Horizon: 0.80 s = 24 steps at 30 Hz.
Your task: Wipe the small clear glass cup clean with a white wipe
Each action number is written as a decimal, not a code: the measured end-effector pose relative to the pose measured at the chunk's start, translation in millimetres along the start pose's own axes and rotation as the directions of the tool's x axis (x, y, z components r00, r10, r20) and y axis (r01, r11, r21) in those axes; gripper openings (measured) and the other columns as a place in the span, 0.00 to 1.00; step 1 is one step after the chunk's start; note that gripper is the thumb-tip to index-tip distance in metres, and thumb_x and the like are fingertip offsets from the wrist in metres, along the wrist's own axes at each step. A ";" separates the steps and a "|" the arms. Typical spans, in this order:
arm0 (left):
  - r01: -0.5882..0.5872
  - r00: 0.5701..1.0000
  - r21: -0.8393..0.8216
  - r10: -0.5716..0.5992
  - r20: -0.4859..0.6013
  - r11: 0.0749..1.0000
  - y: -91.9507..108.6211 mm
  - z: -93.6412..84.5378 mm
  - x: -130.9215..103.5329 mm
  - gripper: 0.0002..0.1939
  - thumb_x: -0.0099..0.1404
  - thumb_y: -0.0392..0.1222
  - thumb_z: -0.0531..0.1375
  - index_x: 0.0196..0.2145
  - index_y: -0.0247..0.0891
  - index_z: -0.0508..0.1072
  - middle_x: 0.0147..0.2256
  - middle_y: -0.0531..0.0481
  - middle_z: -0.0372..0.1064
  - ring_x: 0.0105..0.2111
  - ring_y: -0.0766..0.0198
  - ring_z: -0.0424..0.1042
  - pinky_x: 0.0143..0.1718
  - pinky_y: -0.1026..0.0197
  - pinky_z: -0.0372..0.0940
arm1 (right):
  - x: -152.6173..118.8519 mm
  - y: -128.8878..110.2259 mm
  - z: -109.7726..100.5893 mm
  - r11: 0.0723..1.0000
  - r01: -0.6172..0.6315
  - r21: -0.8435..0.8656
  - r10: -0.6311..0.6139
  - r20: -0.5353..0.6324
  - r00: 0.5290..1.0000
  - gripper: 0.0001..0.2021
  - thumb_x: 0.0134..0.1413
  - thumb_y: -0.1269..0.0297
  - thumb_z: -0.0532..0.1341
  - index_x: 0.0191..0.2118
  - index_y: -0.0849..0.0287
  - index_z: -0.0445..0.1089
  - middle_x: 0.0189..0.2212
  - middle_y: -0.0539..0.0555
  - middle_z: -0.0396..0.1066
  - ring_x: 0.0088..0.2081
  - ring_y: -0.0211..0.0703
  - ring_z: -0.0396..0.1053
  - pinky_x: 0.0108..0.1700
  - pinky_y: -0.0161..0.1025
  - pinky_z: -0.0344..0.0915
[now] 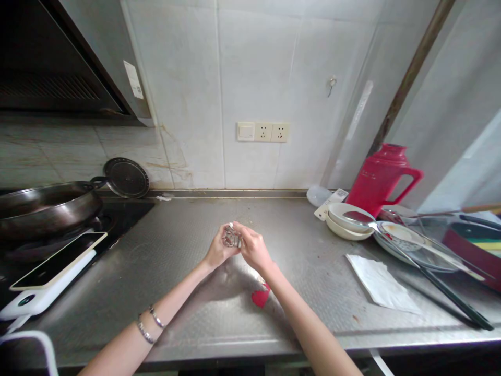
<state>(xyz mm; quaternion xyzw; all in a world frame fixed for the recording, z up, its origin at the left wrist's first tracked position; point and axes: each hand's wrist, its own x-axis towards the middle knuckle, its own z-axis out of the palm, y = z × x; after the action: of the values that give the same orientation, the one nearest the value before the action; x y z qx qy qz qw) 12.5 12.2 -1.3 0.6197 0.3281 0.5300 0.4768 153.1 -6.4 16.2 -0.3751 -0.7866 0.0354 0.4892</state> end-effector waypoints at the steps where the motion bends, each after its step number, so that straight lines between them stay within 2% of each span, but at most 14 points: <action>1: -0.001 1.000 -0.014 0.001 -0.001 1.000 -0.2 0.3 0.3 0.31 0.43 0.34 0.67 0.44 0.37 0.60 0.37 0.50 0.69 0.35 0.63 0.71 0.37 0.61 0.65 | -2.6 -1.1 -1.1 0.998 0.057 -0.023 -0.056 0.008 0.998 0.21 0.58 0.75 0.47 0.54 0.56 0.65 0.50 0.57 0.71 0.52 0.44 0.68 0.51 0.42 0.67; 4: -0.023 0.999 0.016 0.023 -0.022 1.000 0.3 -0.2 1.6 0.30 0.43 0.38 0.67 0.43 0.37 0.60 0.37 0.50 0.68 0.35 0.63 0.70 0.36 0.62 0.65 | -6.2 -4.2 -4.9 0.980 0.186 -0.076 -0.184 0.034 0.982 0.24 0.55 0.78 0.46 0.56 0.58 0.62 0.51 0.59 0.69 0.57 0.45 0.63 0.55 0.45 0.66; 7: -0.062 0.998 0.076 0.063 -0.021 0.995 0.9 -3.3 3.4 0.32 0.43 0.38 0.68 0.45 0.37 0.59 0.38 0.49 0.68 0.36 0.62 0.70 0.37 0.61 0.65 | -1.8 -6.4 -6.4 0.979 0.190 -0.073 -0.189 0.022 0.982 0.24 0.56 0.78 0.46 0.56 0.58 0.63 0.51 0.59 0.69 0.56 0.46 0.64 0.54 0.45 0.66; 9: -0.088 0.996 0.107 0.090 -0.017 0.990 1.7 -6.2 4.5 0.34 0.43 0.37 0.67 0.46 0.38 0.58 0.40 0.49 0.68 0.38 0.61 0.70 0.39 0.60 0.65 | 5.9 -7.6 -6.3 0.994 0.106 -0.039 -0.106 -0.005 0.994 0.20 0.57 0.75 0.47 0.53 0.58 0.66 0.49 0.59 0.71 0.51 0.46 0.69 0.50 0.42 0.68; 12: -0.117 0.993 0.161 0.121 -0.014 0.980 3.9 -10.5 6.0 0.36 0.42 0.36 0.67 0.48 0.38 0.57 0.43 0.47 0.67 0.41 0.58 0.70 0.43 0.58 0.64 | 21.3 -9.2 -6.1 0.995 -0.100 -0.005 0.100 -0.009 0.995 0.15 0.60 0.69 0.49 0.46 0.57 0.72 0.39 0.56 0.76 0.36 0.43 0.75 0.38 0.35 0.70; 14: -0.133 0.990 0.201 0.138 -0.013 0.971 5.6 -12.7 7.0 0.37 0.41 0.35 0.67 0.49 0.38 0.57 0.46 0.45 0.66 0.44 0.57 0.69 0.45 0.57 0.64 | 29.6 -10.4 -5.1 0.977 -0.212 -0.024 0.212 0.002 0.977 0.14 0.60 0.67 0.50 0.41 0.57 0.74 0.30 0.54 0.77 0.27 0.40 0.74 0.31 0.32 0.68; 16: -0.147 0.988 0.221 0.153 -0.011 0.964 6.2 -14.1 7.9 0.38 0.41 0.34 0.68 0.50 0.38 0.57 0.47 0.44 0.65 0.45 0.56 0.69 0.46 0.56 0.63 | 32.8 -11.7 -2.2 0.967 -0.250 -0.051 0.250 -0.010 0.968 0.14 0.59 0.67 0.50 0.39 0.58 0.74 0.26 0.53 0.76 0.24 0.39 0.72 0.29 0.31 0.67; 18: -0.157 0.987 0.200 0.160 0.003 0.967 5.0 -14.3 8.5 0.38 0.41 0.34 0.68 0.50 0.38 0.57 0.46 0.44 0.66 0.44 0.57 0.69 0.45 0.57 0.64 | 30.2 -13.4 2.5 0.975 -0.202 -0.087 0.199 -0.043 0.979 0.15 0.58 0.71 0.49 0.42 0.60 0.73 0.30 0.55 0.77 0.28 0.41 0.74 0.32 0.33 0.69; 20: -0.149 0.989 0.141 0.149 0.009 0.979 2.3 -13.3 9.2 0.37 0.42 0.35 0.68 0.49 0.37 0.58 0.44 0.45 0.67 0.41 0.59 0.70 0.43 0.59 0.65 | 23.5 -15.1 7.4 0.984 -0.084 -0.156 0.074 -0.068 0.995 0.18 0.55 0.75 0.49 0.48 0.62 0.69 0.39 0.59 0.76 0.39 0.45 0.75 0.39 0.37 0.71; 24: -0.079 0.995 0.015 0.080 -0.067 0.997 -1.4 -9.6 11.4 0.34 0.41 0.38 0.70 0.45 0.36 0.60 0.40 0.46 0.69 0.38 0.61 0.71 0.39 0.60 0.65 | 9.6 -18.4 12.1 0.948 0.164 -0.271 -0.180 -0.033 0.983 0.26 0.47 0.82 0.48 0.54 0.65 0.62 0.49 0.64 0.70 0.55 0.48 0.65 0.52 0.44 0.67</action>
<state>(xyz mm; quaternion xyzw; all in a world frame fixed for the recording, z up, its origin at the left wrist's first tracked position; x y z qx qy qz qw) 5.9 25.4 1.2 0.6171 0.3222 0.5671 0.4402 130.8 -9.8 24.9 -0.3685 -0.7996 -0.1245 0.4576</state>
